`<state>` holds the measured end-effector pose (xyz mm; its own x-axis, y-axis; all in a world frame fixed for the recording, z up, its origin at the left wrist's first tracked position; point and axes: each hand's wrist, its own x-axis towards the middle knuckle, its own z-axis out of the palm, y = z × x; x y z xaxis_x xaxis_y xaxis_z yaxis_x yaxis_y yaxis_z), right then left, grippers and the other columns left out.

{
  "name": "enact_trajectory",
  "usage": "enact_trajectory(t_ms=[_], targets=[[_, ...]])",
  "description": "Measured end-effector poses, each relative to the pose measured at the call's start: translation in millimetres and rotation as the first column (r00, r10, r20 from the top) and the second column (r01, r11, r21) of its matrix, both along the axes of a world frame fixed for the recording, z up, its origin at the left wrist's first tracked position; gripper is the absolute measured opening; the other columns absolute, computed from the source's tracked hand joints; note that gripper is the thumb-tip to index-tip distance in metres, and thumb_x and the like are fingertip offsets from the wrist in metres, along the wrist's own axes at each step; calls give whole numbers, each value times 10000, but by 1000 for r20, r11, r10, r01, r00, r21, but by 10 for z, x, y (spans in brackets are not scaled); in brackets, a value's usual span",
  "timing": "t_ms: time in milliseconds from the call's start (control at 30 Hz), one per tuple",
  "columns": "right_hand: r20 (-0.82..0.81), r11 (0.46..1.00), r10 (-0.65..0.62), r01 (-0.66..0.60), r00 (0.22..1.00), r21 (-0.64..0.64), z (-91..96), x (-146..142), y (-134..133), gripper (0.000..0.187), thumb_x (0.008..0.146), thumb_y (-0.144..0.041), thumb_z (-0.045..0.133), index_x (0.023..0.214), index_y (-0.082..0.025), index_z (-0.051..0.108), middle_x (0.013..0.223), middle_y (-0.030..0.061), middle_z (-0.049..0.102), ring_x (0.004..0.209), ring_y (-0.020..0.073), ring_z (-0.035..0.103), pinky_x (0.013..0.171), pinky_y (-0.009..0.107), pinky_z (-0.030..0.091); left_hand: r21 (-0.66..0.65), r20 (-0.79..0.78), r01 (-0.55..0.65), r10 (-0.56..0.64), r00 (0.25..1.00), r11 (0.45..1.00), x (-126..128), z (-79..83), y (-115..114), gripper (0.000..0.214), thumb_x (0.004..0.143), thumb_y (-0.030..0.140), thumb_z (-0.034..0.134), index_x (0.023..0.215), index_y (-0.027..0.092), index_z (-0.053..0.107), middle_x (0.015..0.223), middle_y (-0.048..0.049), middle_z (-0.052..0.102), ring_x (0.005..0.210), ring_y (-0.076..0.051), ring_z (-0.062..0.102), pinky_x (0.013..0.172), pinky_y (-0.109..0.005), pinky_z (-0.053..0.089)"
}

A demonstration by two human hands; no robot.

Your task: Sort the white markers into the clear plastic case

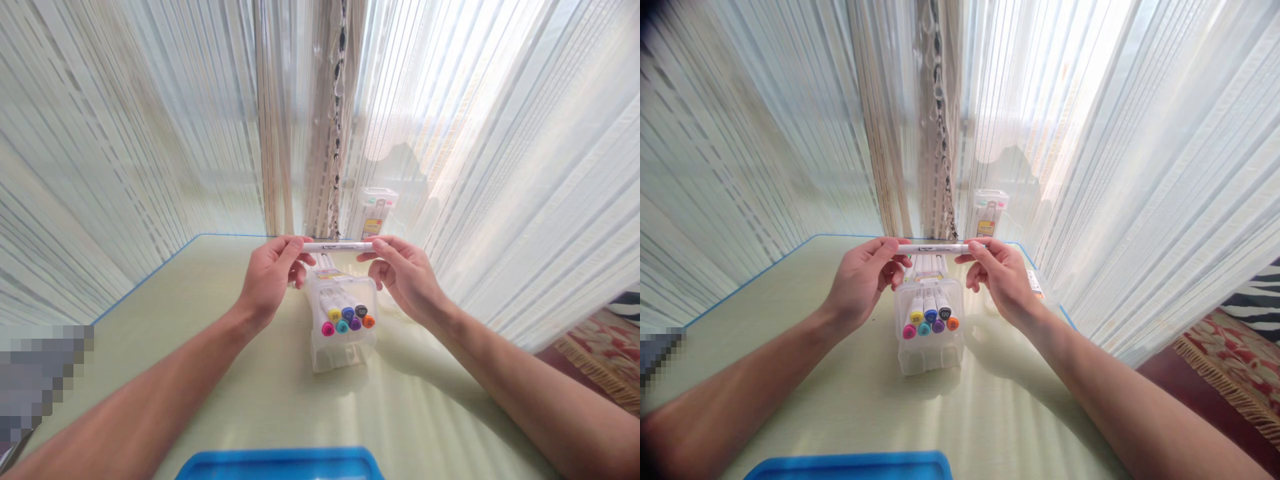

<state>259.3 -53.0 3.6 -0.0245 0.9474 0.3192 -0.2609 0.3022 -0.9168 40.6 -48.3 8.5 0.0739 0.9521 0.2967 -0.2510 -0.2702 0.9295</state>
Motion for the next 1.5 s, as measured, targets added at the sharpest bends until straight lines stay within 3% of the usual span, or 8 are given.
enact_trajectory(t_ms=[133, 433, 633, 1133, 1500], targets=[[-3, 999, 33, -33, 999, -9, 15, -3, -16, 242, 897, -391, 714, 968, -165, 760, 809, 59, 755, 463, 95, 588, 393, 214, 424, -3, 30, -26, 26, 999, 1000, -6, 8, 6, 235, 885, 325, 674, 926, 97, 715, 649, -6, 593, 463, -83, 481, 442, -221, 368], [-55, 999, 38, -40, 998, -32, 28, 8, -19, 279, 904, -395, 689, 1026, -152, 749, 850, 87, 769, 458, 113, 603, 389, 229, 434, -24, 106, 18, -16, 994, 1000, -12, 21, 4, 270, 931, 328, 586, 990, 95, 708, 692, -30, 616, 464, -101, 507, 452, -246, 387], [-24, 1000, 1, -1, 1000, -3, 22, 12, -8, 272, 851, -402, 772, 980, -165, 739, 796, 63, 769, 437, 99, 597, 371, 205, 426, 12, 33, 20, -20, 999, 1000, -17, 19, -2, 232, 872, 259, 662, 1070, 139, 677, 726, 3, 620, 462, -83, 497, 455, -233, 388], [54, 998, -11, 8, 998, 59, -18, 36, 33, 259, 723, -304, 909, 859, -163, 740, 647, 34, 736, 432, 99, 604, 378, 185, 419, 65, -151, -19, 29, 988, 998, -26, -9, -10, 341, 682, 306, 892, 889, 122, 694, 574, 26, 615, 458, -55, 451, 446, -185, 339], [32, 999, -25, 24, 999, 30, 0, 35, 27, 265, 781, -391, 860, 845, -156, 755, 698, 47, 751, 439, 88, 595, 392, 194, 424, 109, -153, -25, 42, 987, 994, -60, 0, 30, 354, 768, 415, 832, 921, 107, 746, 675, -32, 694, 444, -64, 481, 440, -214, 376]])
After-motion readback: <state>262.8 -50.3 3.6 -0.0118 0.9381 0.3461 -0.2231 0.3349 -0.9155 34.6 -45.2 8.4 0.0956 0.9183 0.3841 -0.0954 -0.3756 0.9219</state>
